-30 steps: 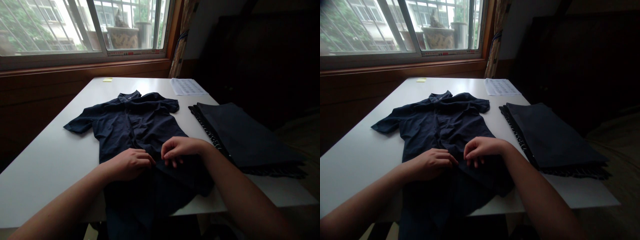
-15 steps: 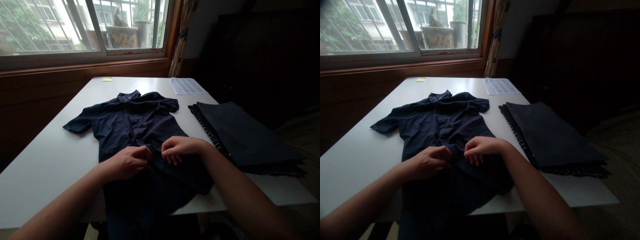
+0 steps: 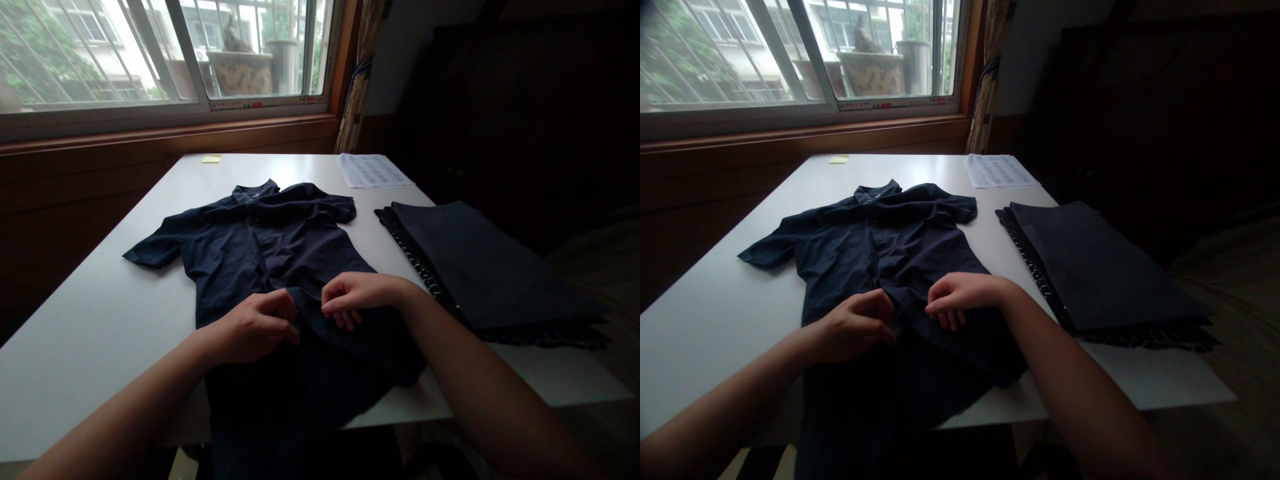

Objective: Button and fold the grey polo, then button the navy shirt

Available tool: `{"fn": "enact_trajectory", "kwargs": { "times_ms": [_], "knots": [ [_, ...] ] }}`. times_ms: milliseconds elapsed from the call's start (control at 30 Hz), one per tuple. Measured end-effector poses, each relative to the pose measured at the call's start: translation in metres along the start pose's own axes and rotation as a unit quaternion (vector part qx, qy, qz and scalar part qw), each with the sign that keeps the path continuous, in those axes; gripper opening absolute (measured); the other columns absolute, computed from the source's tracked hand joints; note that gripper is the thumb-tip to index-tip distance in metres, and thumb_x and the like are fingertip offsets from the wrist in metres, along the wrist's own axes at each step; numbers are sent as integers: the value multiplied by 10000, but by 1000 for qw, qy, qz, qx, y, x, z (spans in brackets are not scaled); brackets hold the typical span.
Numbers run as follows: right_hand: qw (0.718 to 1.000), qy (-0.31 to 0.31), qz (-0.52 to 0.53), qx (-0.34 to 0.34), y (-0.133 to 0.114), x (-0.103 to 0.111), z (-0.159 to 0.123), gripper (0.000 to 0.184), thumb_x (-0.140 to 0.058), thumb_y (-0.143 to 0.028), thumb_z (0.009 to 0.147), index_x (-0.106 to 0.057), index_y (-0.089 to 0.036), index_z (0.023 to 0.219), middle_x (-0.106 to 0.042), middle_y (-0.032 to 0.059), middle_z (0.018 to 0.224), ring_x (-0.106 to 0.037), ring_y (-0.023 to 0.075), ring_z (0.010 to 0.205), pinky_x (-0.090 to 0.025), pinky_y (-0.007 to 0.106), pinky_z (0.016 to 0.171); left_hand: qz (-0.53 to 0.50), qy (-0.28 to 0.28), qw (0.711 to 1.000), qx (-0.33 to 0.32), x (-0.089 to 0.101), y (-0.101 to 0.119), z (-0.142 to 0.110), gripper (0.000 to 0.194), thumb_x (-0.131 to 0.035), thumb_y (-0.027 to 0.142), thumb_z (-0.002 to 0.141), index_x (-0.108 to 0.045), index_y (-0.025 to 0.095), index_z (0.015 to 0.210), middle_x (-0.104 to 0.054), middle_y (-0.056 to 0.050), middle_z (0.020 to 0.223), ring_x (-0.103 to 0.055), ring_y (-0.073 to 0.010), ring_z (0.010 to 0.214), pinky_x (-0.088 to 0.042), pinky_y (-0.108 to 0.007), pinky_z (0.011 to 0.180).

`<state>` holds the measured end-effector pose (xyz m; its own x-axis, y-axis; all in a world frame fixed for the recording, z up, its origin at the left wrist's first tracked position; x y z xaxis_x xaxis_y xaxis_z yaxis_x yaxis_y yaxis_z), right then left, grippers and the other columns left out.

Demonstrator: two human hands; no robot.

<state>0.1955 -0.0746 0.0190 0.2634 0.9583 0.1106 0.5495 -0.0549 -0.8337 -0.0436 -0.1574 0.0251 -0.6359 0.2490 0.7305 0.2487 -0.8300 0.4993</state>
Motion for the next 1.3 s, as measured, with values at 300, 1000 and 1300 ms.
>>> {"fn": "enact_trajectory", "kwargs": {
  "times_ms": [300,1000,1300],
  "knots": [
    [1000,-4,-11,2,2,1,1,413,-655,-563,861,-615,-152,880,-687,13,702,-663,128,582,-491,211,514,-99,-62,993,13,2,0,3,226,-564,131,934,-728,203,1072,-670,-53,813,-636,-127,719,-499,-231,669],
    [922,243,-273,130,-26,-29,14,250,-709,-418,840,-642,-177,840,-644,-6,753,-533,118,641,-343,234,567,19,-186,980,-64,-21,33,12,360,-555,224,923,-622,223,1277,-699,-87,1165,-688,-212,850,-551,-365,733],
    [941,236,-201,137,-9,-7,13,207,-562,-337,924,-673,-164,900,-632,-9,731,-562,128,644,-393,235,604,-45,-198,976,-74,-22,35,12,347,-531,207,931,-615,196,1268,-714,-96,1212,-713,-211,902,-556,-339,747]
  ]
}}
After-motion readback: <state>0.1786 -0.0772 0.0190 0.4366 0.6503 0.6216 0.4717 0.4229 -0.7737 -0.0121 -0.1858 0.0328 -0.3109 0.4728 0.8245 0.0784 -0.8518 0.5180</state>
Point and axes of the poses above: each hand's wrist, its own z-axis towards the middle knuckle, its own x-axis out of the back of the hand, y = z × x, the point moved 2 cm from there along z, towards the middle knuckle
